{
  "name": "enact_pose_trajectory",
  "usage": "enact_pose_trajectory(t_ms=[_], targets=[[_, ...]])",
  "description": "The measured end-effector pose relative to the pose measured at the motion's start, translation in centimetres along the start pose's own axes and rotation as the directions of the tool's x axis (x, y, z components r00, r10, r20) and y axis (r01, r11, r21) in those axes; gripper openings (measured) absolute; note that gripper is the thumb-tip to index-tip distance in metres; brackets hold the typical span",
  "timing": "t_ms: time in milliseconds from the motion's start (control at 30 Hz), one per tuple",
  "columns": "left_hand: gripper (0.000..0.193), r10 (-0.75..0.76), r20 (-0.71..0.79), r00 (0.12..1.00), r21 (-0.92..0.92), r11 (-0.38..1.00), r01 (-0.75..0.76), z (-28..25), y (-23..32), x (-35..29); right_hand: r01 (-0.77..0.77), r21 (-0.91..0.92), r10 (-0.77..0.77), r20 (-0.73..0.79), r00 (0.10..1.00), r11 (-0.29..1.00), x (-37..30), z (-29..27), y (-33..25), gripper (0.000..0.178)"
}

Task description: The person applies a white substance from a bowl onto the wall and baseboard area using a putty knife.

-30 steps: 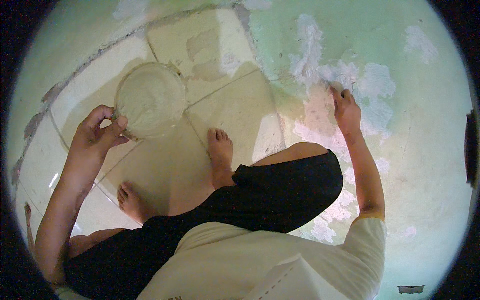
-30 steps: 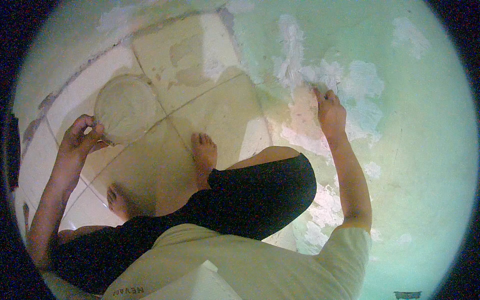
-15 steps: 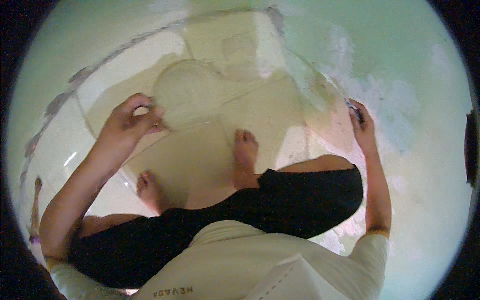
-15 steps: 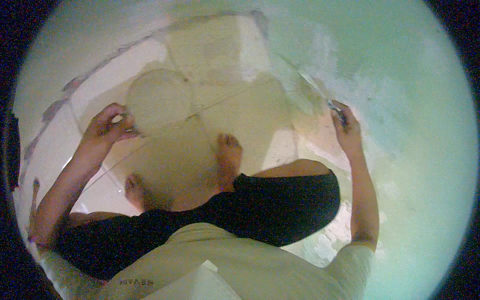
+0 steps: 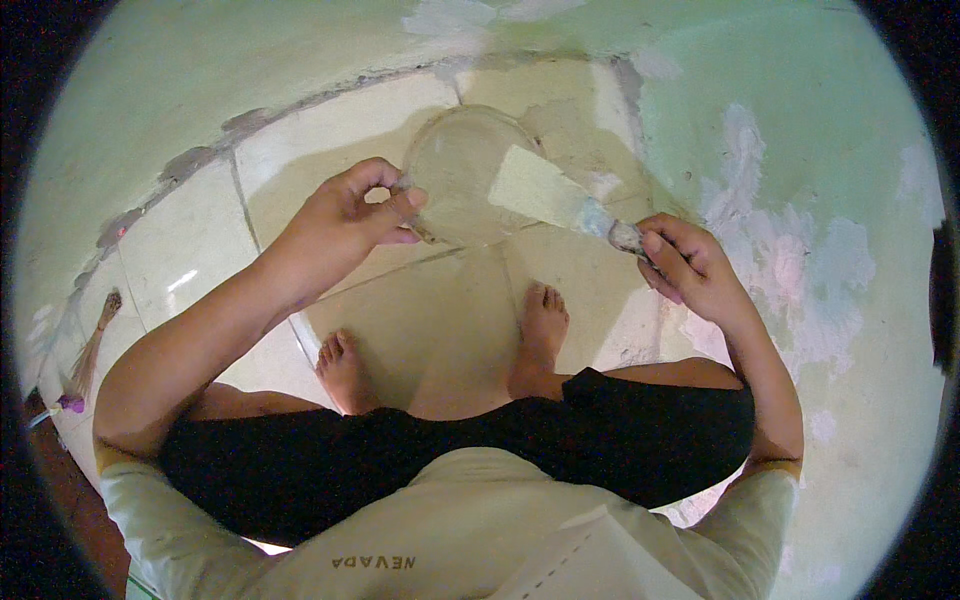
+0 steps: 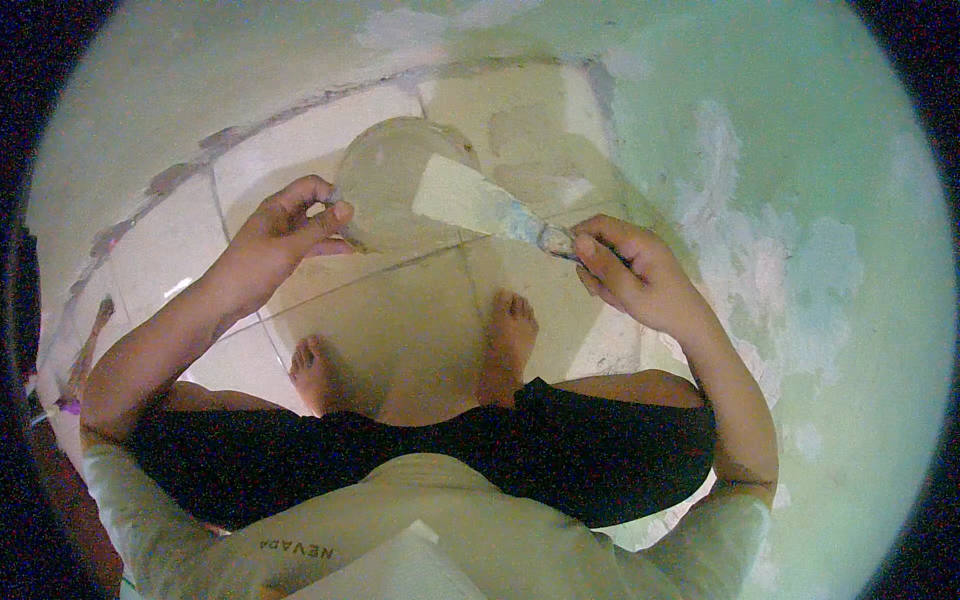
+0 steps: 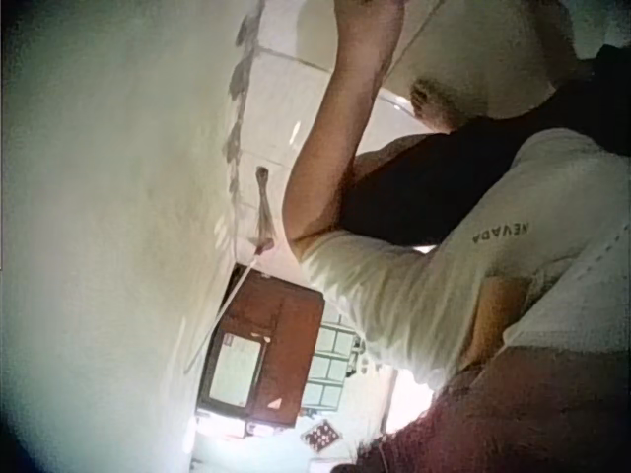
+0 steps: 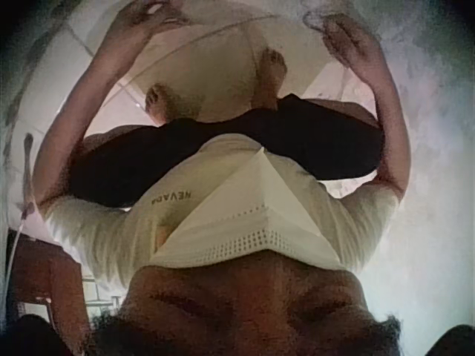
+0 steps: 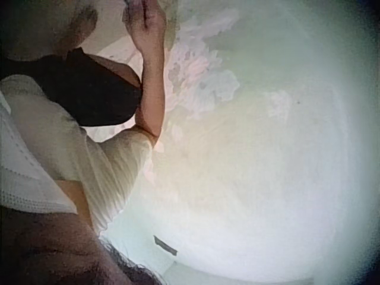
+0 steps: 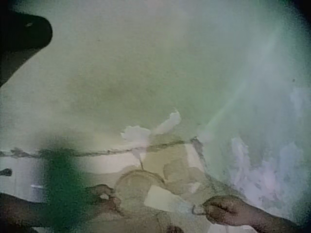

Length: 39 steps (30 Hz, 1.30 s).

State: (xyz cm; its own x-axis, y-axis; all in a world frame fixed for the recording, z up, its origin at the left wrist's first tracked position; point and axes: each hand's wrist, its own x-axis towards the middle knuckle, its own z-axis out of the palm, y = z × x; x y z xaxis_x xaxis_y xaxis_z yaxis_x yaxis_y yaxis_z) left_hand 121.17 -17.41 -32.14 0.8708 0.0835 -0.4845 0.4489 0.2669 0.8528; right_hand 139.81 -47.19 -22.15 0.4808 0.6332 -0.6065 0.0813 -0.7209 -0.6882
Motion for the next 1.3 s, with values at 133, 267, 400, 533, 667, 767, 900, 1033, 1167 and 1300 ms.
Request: enact_pose_trajectory(t_ms=[133, 267, 400, 533, 667, 767, 900, 1033, 1167, 1300], targets=[[0.022, 0.02, -0.001, 1.0, -0.007, 1.0, -0.02, 0.2, 0.1, -0.5, 0.005, -0.092, -0.003, 0.019, 1.0, 0.996, 1.4, 0.6, 0.3, 0.024], [0.022, -0.036, -0.049, 0.998, -0.009, 0.999, 0.036, -0.4, -0.2, -0.5, -0.004, -0.175, -0.011, -0.088, 0.996, 0.985, 1.0, 0.3, 0.6, 0.024], [0.027, -0.047, -0.026, 0.999, -0.063, 0.997, 0.045, -0.3, -0.5, -0.5, -0.065, -0.187, 0.046, -0.102, 0.994, 0.98, -0.7, 0.0, 0.6, 0.025], [0.021, -0.047, 0.001, 0.999, -0.014, 0.999, 0.047, -0.9, -0.6, -0.4, -0.121, -0.161, 0.097, -0.151, 0.984, 0.979, -2.4, -0.8, 1.0, 0.025], [0.022, -0.032, -0.037, 0.999, 0.025, 0.999, 0.033, -1.2, 0.0, -0.4, -0.157, -0.027, 0.147, -0.229, 0.962, 0.987, -4.6, -2.0, 1.2, 0.025], [0.023, -0.01, -0.034, 0.999, 0.085, 0.996, 0.013, -0.8, 0.7, -0.5, -0.019, -0.32, -0.092, -0.326, 0.941, 0.947, -4.8, -2.2, -0.2, 0.02], [0.023, -0.009, -0.025, 1.0, 0.134, 0.991, 0.012, -0.7, 0.8, -0.4, 0.207, -0.61, -0.424, -0.236, 0.874, 0.765, -2.2, -0.6, -2.4, 0.021], [0.023, 0.003, -0.017, 1.0, 0.126, 0.992, -0.001, -0.7, 0.5, -0.6, 0.269, -0.849, -0.593, -0.064, 0.802, 0.456, -0.8, 0.4, -3.9, 0.028], [0.023, 0.012, -0.036, 0.999, 0.175, 0.984, -0.006, -0.9, 0.4, -0.7, 0.239, -0.902, -0.594, -0.024, 0.804, 0.359, -0.8, 0.4, -3.5, 0.031], [0.023, 0.017, -0.045, 0.999, 0.192, 0.981, -0.008, -1.0, 0.5, -0.7, 0.234, -0.906, -0.61, -0.034, 0.791, 0.354, -0.8, 0.6, -3.0, 0.034]])
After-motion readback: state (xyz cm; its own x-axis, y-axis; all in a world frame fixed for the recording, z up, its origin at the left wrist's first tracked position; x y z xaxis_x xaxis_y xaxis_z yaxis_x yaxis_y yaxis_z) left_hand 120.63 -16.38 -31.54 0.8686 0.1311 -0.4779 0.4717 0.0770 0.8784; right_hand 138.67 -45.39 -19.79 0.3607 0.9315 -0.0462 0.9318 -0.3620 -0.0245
